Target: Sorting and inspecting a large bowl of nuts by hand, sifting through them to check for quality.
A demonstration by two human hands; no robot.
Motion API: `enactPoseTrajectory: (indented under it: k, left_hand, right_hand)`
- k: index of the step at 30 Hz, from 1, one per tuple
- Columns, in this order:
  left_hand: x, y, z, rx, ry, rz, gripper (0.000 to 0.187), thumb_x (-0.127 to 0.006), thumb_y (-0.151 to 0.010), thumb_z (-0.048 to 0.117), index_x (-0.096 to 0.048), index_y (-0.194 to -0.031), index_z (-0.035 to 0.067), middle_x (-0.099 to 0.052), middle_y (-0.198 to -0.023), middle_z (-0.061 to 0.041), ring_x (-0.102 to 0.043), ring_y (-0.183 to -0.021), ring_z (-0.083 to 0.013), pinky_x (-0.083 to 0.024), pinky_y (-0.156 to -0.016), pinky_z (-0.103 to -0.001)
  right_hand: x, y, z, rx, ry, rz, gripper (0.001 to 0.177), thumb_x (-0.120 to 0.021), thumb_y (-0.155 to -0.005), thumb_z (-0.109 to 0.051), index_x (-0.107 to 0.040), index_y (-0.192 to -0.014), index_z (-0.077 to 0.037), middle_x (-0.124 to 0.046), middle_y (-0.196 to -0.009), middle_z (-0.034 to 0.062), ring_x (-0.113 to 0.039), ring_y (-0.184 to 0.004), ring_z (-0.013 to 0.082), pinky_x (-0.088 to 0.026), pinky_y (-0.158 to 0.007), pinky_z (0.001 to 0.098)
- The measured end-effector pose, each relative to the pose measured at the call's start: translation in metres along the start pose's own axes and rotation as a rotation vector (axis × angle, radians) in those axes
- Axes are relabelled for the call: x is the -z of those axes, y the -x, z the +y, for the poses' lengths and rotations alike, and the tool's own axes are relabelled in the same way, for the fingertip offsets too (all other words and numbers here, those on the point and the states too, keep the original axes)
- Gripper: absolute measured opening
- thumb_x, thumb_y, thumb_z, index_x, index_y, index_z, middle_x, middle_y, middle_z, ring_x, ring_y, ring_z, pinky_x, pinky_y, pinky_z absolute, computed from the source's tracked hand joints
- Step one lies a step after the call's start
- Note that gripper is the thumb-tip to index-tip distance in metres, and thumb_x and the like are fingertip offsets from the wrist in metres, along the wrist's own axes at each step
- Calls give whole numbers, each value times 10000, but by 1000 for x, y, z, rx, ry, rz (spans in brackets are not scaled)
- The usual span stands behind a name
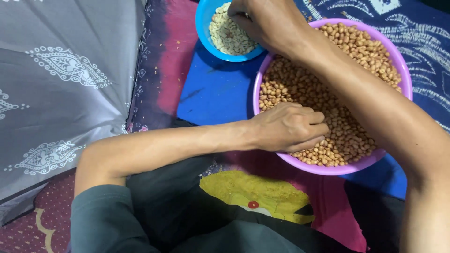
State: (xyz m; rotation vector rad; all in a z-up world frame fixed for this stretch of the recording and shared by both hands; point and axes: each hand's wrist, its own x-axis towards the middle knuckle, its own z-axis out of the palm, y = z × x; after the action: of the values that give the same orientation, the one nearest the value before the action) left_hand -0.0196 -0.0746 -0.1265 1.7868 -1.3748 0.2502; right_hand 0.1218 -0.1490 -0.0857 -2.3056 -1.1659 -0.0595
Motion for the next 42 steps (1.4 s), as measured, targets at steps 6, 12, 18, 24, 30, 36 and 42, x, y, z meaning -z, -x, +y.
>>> enactPoseTrajectory:
  k: [6, 12, 18, 24, 30, 36, 42]
  left_hand:
    - [-3, 2, -3, 13, 11, 19, 79, -639, -922, 102, -596, -870, 60, -569, -813, -84, -584, -633, -244, -540, -613, -403]
    - [7, -7, -14, -97, -295, 97, 103, -700, -969, 130, -698, -1064, 89, -639, -1087, -55, -566, -1022, -190, -480, -841, -324]
    - [10, -19, -24, 84, -271, -135, 523, -768, -935, 161, -570, -1414, 97, -426, -1523, -181, -365, -1432, -358, -350, -1197, -605]
    - [18, -15, -25, -4, -343, -301, 255, -690, -878, 230, -604, -1058, 71, -519, -1378, -196, -444, -1334, -369, -374, -1132, -585]
    - [37, -30, -17, 50, -226, -181, 160, -670, -946, 172, -664, -879, 27, -599, -1267, -166, -519, -1270, -332, -414, -1098, -525]
    - [17, -30, -21, 21, -232, -229, 216, -646, -981, 222, -756, -1073, 61, -532, -1409, -182, -420, -1371, -345, -375, -1157, -604]
    - [18, -23, -24, 127, -401, -246, 247, -728, -951, 218, -755, -1149, 72, -442, -1510, -208, -331, -1443, -393, -215, -1208, -674]
  right_hand:
    - [28, 18, -6, 28, 205, -48, 33, -726, -979, 93, -738, -949, 96, -680, -729, 161, -570, -476, 225, -451, -423, 339]
    - [92, 115, -27, -6, 391, -65, 158, -833, -937, 75, -778, -1083, 98, -649, -997, 167, -584, -771, 276, -513, -697, 375]
    - [83, 203, -48, -193, 365, -103, 283, -727, -867, 113, -758, -1148, 113, -719, -1097, 246, -703, -909, 307, -652, -770, 280]
    - [57, 230, -66, -232, 303, -121, 263, -719, -807, -43, -726, -1066, 1, -678, -1054, 103, -601, -854, 229, -554, -772, 351]
    - [72, 238, -70, -204, 298, -185, 147, -738, -802, -150, -710, -914, -59, -647, -965, 69, -568, -847, 235, -550, -763, 371]
    - [56, 234, -64, -225, 458, -129, 278, -702, -803, -111, -659, -1068, -40, -550, -959, 94, -518, -865, 225, -513, -738, 354]
    - [63, 237, -66, -327, 356, -281, 122, -733, -806, -153, -730, -900, -74, -556, -962, 85, -487, -862, 231, -478, -805, 395]
